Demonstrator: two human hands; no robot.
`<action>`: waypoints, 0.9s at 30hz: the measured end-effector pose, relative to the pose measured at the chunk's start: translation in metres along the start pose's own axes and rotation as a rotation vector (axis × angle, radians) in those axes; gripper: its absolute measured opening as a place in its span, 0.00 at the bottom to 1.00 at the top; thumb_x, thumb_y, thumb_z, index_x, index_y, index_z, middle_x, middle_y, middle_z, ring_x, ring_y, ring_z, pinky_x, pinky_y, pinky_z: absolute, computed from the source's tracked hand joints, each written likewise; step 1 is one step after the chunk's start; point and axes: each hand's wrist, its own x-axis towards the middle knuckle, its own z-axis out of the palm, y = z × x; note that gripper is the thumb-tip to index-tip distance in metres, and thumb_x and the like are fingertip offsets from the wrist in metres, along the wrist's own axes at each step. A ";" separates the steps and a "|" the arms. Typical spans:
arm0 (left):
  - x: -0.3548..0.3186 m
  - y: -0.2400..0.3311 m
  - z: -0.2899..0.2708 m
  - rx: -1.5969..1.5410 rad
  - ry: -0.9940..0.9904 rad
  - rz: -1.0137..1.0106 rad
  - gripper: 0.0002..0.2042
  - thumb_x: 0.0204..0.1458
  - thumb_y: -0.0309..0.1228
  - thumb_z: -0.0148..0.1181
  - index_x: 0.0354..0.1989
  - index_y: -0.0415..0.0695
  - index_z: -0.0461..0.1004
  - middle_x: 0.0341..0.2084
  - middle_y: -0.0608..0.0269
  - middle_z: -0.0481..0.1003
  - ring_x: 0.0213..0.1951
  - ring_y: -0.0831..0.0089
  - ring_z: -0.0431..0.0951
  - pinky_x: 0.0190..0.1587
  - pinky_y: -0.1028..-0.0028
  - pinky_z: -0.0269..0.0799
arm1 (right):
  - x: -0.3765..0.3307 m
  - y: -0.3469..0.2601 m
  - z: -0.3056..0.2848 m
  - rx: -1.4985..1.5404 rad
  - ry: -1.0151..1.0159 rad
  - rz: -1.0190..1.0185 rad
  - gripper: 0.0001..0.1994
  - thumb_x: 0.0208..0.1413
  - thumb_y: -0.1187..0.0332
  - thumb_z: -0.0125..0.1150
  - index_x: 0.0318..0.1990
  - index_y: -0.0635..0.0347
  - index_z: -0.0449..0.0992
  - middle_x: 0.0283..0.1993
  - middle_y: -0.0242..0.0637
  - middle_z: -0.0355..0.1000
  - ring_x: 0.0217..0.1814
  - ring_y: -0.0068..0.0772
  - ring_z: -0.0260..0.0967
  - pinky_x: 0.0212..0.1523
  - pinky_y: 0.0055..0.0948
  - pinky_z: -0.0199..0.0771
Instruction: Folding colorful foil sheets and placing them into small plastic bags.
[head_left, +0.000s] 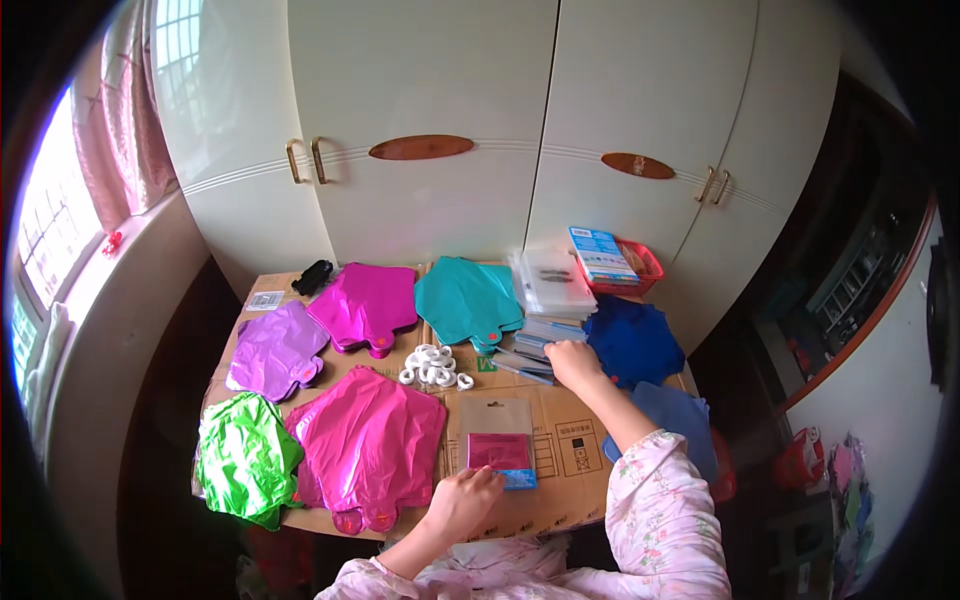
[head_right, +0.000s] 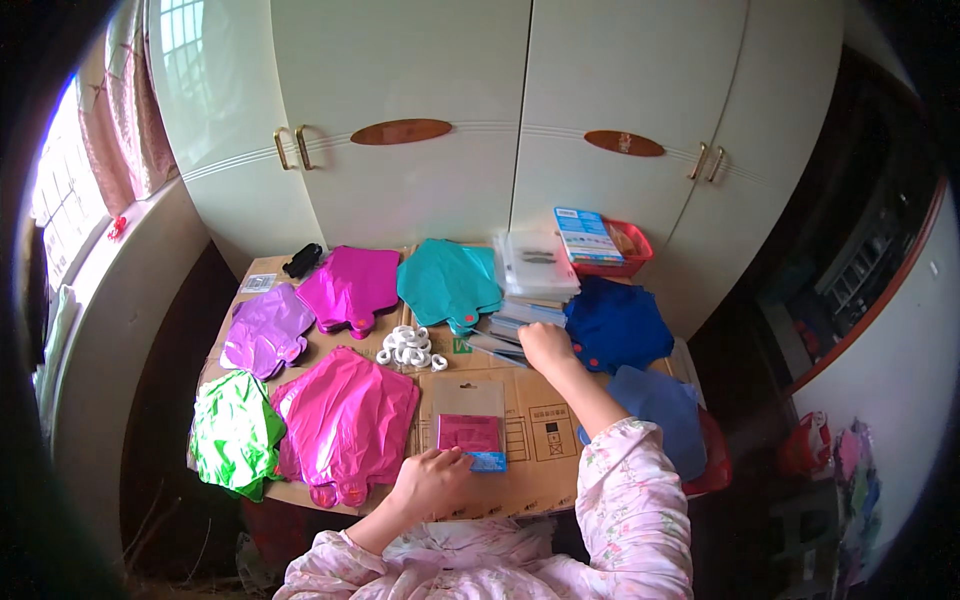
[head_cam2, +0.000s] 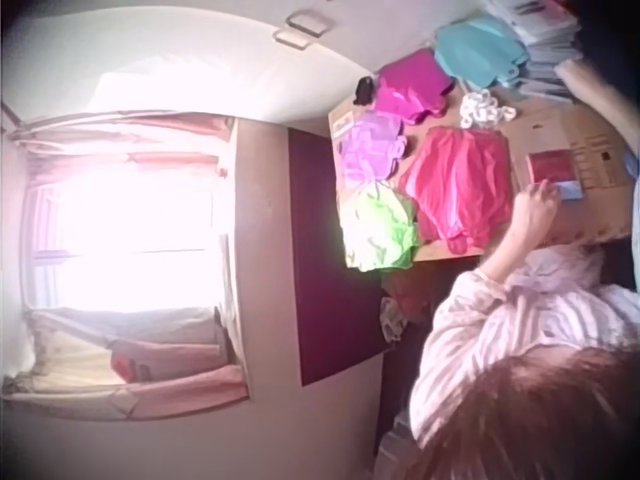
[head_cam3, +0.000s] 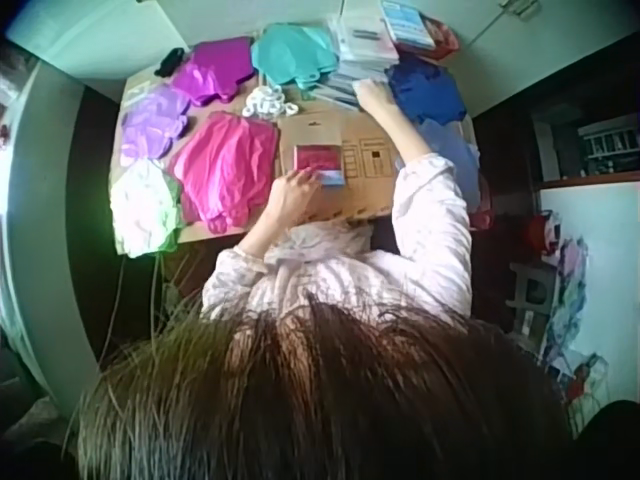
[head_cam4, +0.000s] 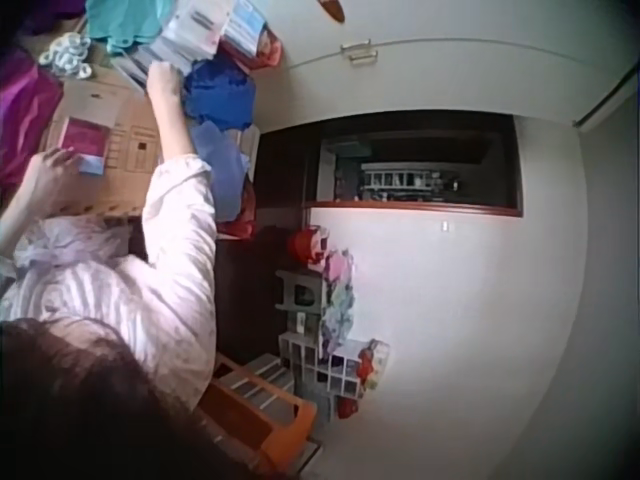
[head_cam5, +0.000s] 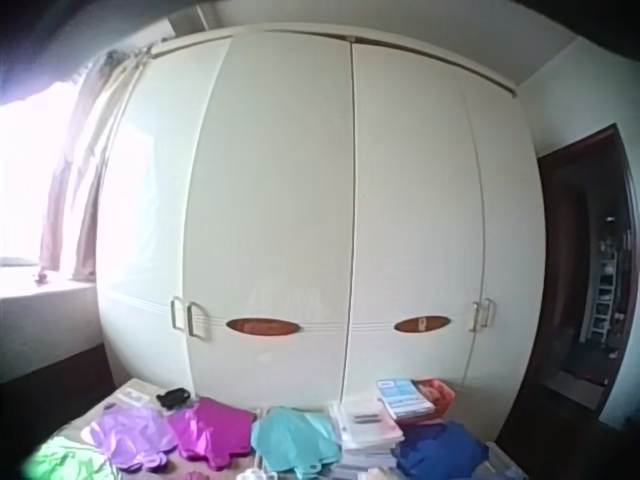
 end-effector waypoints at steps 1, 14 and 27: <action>0.000 -0.003 0.002 -0.012 0.007 -0.014 0.07 0.44 0.29 0.56 0.33 0.44 0.72 0.27 0.65 0.73 0.30 0.69 0.77 0.30 0.73 0.75 | 0.001 -0.002 -0.001 0.017 -0.023 0.044 0.11 0.55 0.66 0.48 0.32 0.56 0.78 0.35 0.45 0.76 0.35 0.50 0.75 0.38 0.44 0.76; 0.004 -0.003 -0.003 0.162 -0.102 0.075 0.11 0.41 0.31 0.57 0.34 0.42 0.73 0.31 0.63 0.76 0.31 0.73 0.77 0.28 0.74 0.76 | 0.002 0.009 -0.006 0.140 -0.158 0.194 0.08 0.46 0.68 0.56 0.30 0.58 0.79 0.36 0.47 0.76 0.40 0.49 0.74 0.42 0.43 0.75; 0.004 0.001 0.004 0.245 -0.030 0.129 0.07 0.41 0.30 0.56 0.29 0.42 0.69 0.37 0.55 0.76 0.33 0.71 0.77 0.31 0.74 0.77 | -0.022 0.010 -0.011 0.023 0.133 0.108 0.07 0.51 0.65 0.58 0.30 0.58 0.78 0.30 0.43 0.76 0.31 0.47 0.75 0.33 0.43 0.75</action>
